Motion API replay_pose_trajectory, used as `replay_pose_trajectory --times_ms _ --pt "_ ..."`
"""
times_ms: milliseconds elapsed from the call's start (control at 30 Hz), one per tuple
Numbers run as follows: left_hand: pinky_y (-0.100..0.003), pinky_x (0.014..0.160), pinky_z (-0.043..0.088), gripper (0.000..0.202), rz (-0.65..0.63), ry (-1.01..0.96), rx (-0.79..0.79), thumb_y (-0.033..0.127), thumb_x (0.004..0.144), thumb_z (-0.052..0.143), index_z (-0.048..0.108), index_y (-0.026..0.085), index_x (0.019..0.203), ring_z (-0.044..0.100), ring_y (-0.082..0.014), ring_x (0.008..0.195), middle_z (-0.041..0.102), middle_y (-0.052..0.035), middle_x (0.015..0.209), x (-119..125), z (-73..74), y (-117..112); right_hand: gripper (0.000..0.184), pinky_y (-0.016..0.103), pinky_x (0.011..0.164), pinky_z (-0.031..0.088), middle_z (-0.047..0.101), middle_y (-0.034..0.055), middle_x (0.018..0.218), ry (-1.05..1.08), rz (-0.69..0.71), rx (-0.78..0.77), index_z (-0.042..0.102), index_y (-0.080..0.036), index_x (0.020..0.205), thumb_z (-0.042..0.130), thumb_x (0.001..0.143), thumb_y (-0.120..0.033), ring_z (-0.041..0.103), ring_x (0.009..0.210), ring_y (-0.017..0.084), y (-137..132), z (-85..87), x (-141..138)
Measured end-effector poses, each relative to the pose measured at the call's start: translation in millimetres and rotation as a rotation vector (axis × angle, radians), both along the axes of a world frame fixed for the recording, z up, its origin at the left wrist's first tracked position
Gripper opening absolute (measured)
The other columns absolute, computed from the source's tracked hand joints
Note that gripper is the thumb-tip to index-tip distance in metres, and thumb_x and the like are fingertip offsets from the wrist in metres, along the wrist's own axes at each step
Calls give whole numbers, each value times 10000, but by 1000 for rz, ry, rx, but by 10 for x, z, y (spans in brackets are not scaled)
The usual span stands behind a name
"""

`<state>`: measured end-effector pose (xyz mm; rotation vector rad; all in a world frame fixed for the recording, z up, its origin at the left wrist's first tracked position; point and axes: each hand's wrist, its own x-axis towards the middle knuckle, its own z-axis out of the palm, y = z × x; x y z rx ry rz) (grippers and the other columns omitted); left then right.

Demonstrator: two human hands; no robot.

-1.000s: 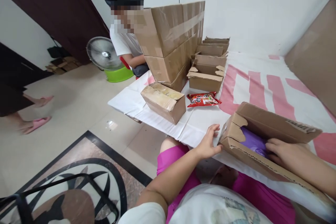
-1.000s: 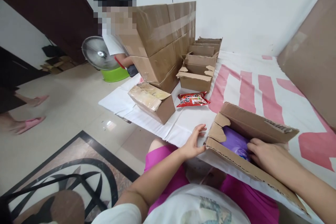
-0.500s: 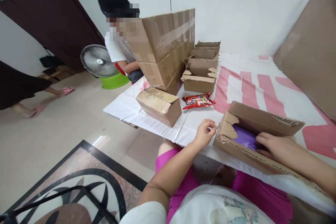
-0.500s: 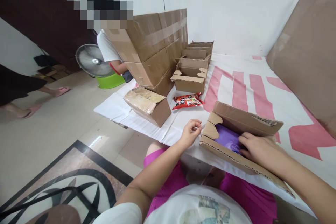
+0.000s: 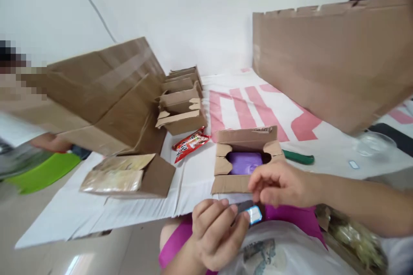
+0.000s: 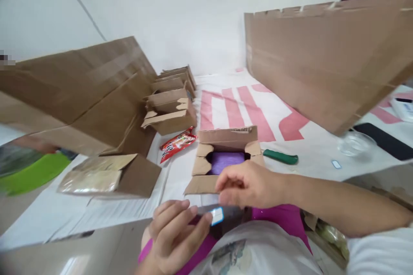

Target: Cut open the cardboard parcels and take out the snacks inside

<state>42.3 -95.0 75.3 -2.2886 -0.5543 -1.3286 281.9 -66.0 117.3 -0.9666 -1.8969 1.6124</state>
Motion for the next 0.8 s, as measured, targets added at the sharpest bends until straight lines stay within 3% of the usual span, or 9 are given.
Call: replay_pose_trajectory --times_ms 133,233,367,467,533,633,733,800 --pt "-327 781 493 187 -47 7 2 70 733 753 701 230 813 585 -180 879 584 -26 927 206 -118 73 262 181 500 420 609 -32 651 27 -45 82 670 -157 891 736 753 -370 526 551 71 -172 -39 -33" --pt "-337 778 495 174 -61 -48 -47 57 738 728 666 210 794 593 -194 896 588 -40 933 224 -171 142 193 191 537 435 643 -11 703 43 -153 204 671 -159 848 701 787 -341 549 583 72 -145 -40 224" --pt "-322 770 498 157 20 -175 -126 84 730 716 633 202 790 583 -203 941 574 -44 936 32 -237 220 296 231 617 477 683 21 791 -148 -569 229 639 -163 874 698 758 -428 612 678 111 36 -142 1112" --pt "-356 799 495 165 77 -287 -216 103 721 714 641 204 830 593 -224 978 591 -57 993 -165 -397 291 169 207 601 429 668 -11 720 -741 -847 88 623 -163 838 623 786 -324 586 608 87 85 -388 1922" --pt "-388 817 497 161 83 -356 -268 133 735 704 651 211 865 602 -239 984 604 -64 1019 -257 -532 352 105 217 578 385 646 -4 642 -906 -905 4 616 -139 758 553 791 -216 561 536 76 12 -586 2321" --pt "-449 879 499 164 80 -474 -345 192 773 681 660 220 932 610 -244 977 610 -67 1040 -302 -666 462 141 239 546 337 594 -3 528 -1039 -922 -73 581 -144 624 524 753 -140 517 468 77 -178 -831 2605" --pt "-468 956 492 276 -12 -628 -484 274 829 646 637 232 1102 612 -244 1053 604 -76 1116 -278 -651 581 149 259 536 316 600 22 537 -1140 -929 -71 588 -153 599 539 739 -139 504 477 91 -313 -950 2660" --pt "-479 1001 481 389 -110 -586 -629 389 854 632 597 245 1214 568 -273 1194 571 -102 1251 -262 -582 644 137 276 541 307 619 53 588 -1200 -947 -19 611 -149 614 561 740 -168 506 506 104 -331 -972 2662"
